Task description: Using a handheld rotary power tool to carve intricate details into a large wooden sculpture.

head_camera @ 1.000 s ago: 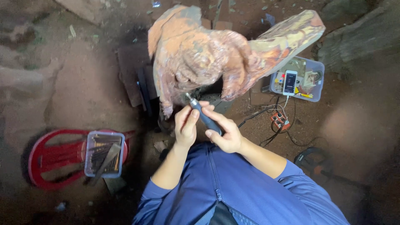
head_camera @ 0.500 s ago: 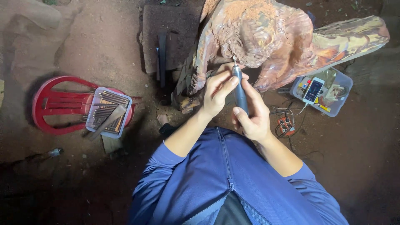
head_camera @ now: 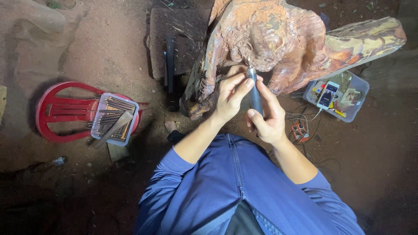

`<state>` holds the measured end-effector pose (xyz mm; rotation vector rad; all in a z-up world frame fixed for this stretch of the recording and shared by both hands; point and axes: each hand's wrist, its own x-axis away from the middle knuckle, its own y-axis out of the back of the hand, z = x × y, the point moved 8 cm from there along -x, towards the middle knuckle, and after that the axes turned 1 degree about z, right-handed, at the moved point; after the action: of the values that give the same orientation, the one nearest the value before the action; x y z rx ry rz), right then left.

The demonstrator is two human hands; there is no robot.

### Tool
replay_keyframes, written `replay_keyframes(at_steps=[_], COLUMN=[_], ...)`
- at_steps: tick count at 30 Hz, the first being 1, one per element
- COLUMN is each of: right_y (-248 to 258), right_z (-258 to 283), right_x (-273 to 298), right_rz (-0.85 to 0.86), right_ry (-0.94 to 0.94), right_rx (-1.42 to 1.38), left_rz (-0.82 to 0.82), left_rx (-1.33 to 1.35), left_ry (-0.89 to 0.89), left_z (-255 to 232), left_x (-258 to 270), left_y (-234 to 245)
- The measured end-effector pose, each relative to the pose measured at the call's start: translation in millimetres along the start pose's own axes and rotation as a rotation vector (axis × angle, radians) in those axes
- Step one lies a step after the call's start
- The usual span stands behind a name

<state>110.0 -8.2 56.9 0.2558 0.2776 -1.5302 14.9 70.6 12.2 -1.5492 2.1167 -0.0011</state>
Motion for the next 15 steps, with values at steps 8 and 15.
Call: replay_keyframes(at_steps=[8,15], right_y=[2.6,2.1], right_z=[-0.6,-9.2], right_x=[0.7,2.0], right_rz=[-0.004,-0.015], right_ry=[0.028,0.033], right_rx=[-0.003,-0.033], left_rz=[-0.002,-0.02], left_rx=[-0.043,-0.017], left_ry=[0.012,0.02], left_z=[-14.2,-24.7], left_x=[-4.6,-9.1], left_y=[-2.4,-2.3])
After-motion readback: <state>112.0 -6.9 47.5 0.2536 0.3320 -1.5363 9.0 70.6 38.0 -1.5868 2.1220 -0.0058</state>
